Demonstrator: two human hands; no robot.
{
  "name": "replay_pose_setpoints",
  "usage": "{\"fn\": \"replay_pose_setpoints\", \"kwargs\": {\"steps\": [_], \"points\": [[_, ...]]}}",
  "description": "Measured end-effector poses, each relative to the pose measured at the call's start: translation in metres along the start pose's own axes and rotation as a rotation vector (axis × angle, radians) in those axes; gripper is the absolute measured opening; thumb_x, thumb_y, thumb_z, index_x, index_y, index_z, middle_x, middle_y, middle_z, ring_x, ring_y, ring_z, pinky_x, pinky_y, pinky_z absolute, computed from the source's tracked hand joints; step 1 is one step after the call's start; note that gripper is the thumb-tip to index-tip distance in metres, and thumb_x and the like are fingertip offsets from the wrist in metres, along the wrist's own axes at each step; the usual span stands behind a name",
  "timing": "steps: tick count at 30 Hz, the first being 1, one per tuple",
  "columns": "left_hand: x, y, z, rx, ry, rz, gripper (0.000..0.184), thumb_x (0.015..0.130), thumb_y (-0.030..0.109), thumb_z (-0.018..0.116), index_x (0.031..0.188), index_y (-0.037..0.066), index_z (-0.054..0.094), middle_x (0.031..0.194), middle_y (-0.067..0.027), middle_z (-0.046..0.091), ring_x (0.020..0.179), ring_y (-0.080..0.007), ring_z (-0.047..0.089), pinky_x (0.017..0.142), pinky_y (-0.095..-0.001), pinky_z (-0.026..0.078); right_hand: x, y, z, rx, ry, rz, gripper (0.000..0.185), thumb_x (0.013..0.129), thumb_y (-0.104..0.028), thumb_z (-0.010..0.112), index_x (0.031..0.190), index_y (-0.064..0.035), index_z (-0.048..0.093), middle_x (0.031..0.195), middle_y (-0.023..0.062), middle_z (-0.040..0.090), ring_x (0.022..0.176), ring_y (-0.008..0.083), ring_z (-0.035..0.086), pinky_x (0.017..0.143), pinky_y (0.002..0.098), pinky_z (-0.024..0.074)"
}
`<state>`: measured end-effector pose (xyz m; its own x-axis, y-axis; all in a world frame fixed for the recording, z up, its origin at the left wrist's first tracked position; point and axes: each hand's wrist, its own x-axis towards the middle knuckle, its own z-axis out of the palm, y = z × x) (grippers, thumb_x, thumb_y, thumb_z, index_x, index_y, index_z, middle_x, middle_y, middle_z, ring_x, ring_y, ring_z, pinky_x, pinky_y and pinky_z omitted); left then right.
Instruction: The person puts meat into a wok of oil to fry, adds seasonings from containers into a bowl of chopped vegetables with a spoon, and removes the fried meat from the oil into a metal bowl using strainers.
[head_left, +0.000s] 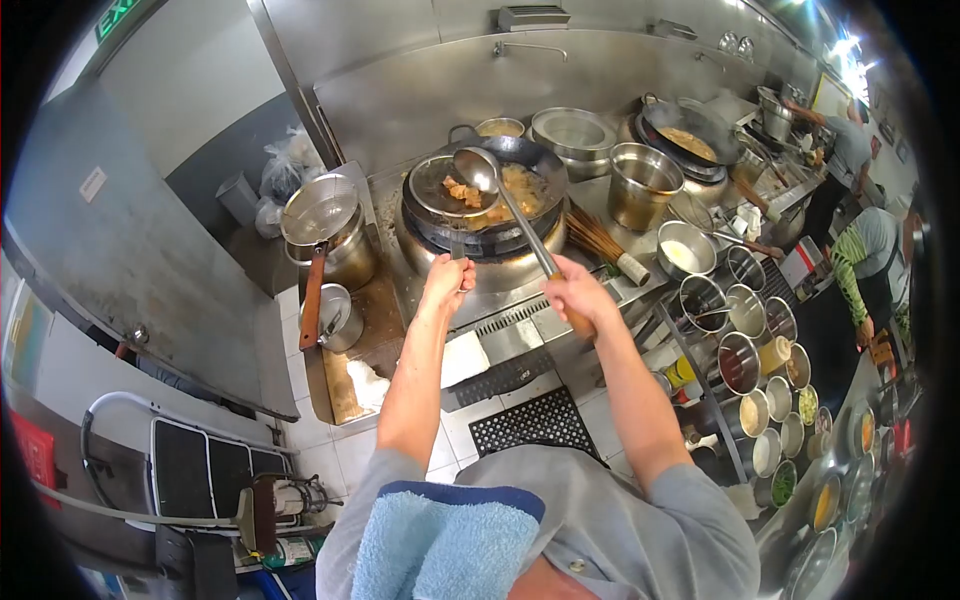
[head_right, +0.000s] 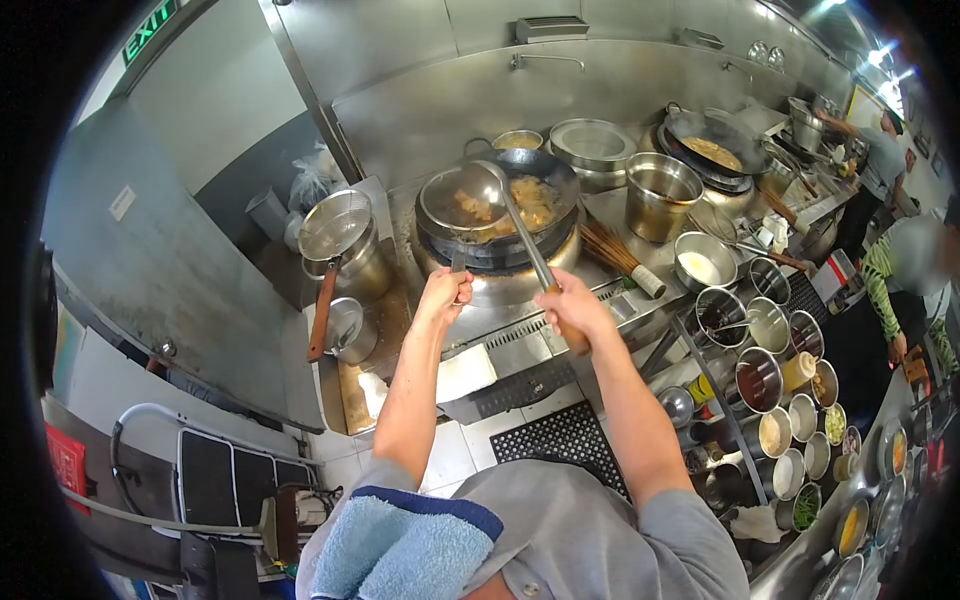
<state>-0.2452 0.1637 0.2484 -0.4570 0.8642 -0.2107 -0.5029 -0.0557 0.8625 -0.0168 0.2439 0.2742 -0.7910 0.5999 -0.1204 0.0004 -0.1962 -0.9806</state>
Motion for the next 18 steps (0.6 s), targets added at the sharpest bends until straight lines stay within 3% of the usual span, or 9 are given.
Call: {"fn": "replay_pose_setpoints", "kwargs": {"steps": [3, 6, 10, 15, 18], "points": [[0.017, -0.005, -0.015, 0.03, -0.01, 0.002, 0.007, 0.083, -0.004, 0.045, 0.085, -0.002, 0.039, 0.069, -0.0077, 0.046, 0.046, -0.0098, 0.039, 0.037, -0.0242, 0.029, -0.029, -0.001, 0.019, -0.212, 0.161, -0.065, 0.063, 0.079, -0.004, 0.057, 0.136, -0.0101, 0.03, 0.059, -0.0015, 0.044, 0.045, 0.0083, 0.043, 0.036, 0.0242, 0.0378], [0.007, 0.0, -0.012, 0.031, -0.041, 0.004, 0.006, 0.083, -0.004, 0.045, 0.084, -0.002, 0.039, 0.069, -0.0077, 0.046, 0.046, -0.0096, 0.039, 0.037, -0.0243, 0.029, -0.042, -0.011, 0.021, -0.189, 0.1, -0.065, 0.066, 0.079, -0.003, 0.057, 0.138, -0.0109, 0.027, 0.058, -0.0011, 0.045, 0.044, 0.009, 0.043, 0.035, 0.026, 0.0379], [-0.005, -0.003, 0.0, 0.045, -0.053, 0.003, 0.005, 0.082, -0.004, 0.044, 0.084, -0.001, 0.04, 0.07, -0.0077, 0.046, 0.046, -0.0096, 0.039, 0.037, -0.0243, 0.029, 0.014, 0.002, -0.001, -0.379, -0.01, 0.054, 0.064, 0.078, -0.006, 0.057, 0.136, -0.0059, 0.03, 0.073, 0.008, 0.055, 0.051, 0.0132, 0.05, 0.045, 0.0285, 0.0435], [-0.007, -0.007, -0.001, 0.11, -0.04, 0.012, 0.007, 0.081, -0.005, 0.042, 0.086, -0.001, 0.04, 0.071, -0.0086, 0.047, 0.043, -0.0089, 0.037, 0.035, -0.0236, 0.027, 0.039, 0.026, 0.007, -0.677, 0.243, -0.16, 0.073, 0.076, -0.011, 0.06, 0.137, 0.0009, 0.021, 0.084, 0.0181, 0.06, 0.058, 0.0188, 0.056, 0.057, 0.032, 0.0476], [-0.005, -0.009, -0.001, 0.22, 0.021, 0.044, 0.01, 0.08, -0.006, 0.043, 0.089, -0.002, 0.041, 0.074, -0.0097, 0.048, 0.043, -0.0076, 0.036, 0.034, -0.0227, 0.027, 0.018, 0.012, 0.01, -0.436, 0.162, -0.033, 0.064, 0.078, -0.008, 0.058, 0.134, -0.0009, 0.028, 0.07, 0.0094, 0.055, 0.05, 0.0146, 0.051, 0.047, 0.0296, 0.0441]]}}
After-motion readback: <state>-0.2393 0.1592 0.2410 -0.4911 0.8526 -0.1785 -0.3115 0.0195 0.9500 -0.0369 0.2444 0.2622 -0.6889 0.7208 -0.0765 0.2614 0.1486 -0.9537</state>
